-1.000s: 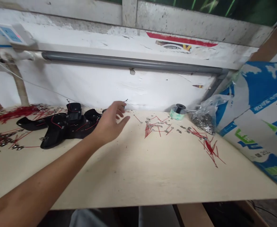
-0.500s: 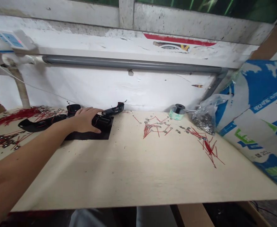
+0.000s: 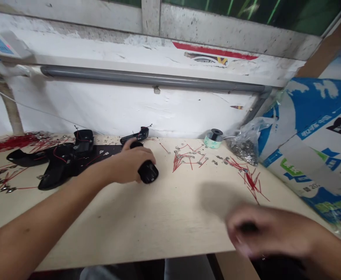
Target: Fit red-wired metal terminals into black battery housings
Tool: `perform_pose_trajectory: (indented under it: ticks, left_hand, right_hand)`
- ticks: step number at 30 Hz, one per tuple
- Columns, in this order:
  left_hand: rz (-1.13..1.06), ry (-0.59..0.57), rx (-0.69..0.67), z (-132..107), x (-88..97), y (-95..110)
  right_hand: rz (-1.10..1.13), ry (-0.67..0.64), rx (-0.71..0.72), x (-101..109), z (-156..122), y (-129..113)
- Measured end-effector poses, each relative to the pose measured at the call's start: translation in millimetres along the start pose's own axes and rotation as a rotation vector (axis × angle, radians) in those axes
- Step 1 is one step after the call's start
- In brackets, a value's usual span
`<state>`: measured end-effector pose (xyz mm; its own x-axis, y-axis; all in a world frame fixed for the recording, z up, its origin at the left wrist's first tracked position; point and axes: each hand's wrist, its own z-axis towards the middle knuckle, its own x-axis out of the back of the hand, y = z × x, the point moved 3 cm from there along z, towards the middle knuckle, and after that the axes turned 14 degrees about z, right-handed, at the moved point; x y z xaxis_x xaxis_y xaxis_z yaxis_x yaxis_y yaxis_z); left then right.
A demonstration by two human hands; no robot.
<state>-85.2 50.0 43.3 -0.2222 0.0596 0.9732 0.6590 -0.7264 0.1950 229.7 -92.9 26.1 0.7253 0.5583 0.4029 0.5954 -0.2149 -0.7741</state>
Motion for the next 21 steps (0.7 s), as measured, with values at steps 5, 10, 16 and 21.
perform_pose_trajectory:
  ticks: [5, 10, 16, 21]
  left_hand:
    - [-0.199, -0.042, -0.088, 23, -15.2, 43]
    - [-0.311, 0.045, 0.013, 14, -15.0, 26]
    - [-0.172, 0.147, 0.096, -7, -15.2, 3]
    - [0.065, 0.227, 0.089, -4, -31.2, -1]
  right_hand:
    - [0.301, 0.195, 0.436, 23, 102, -59]
    - [0.292, 0.221, 0.656, -6, 139, -69]
    - [0.052, 0.284, 0.677, -21, 135, -51]
    - [-0.283, 0.502, 0.519, -19, 147, -52]
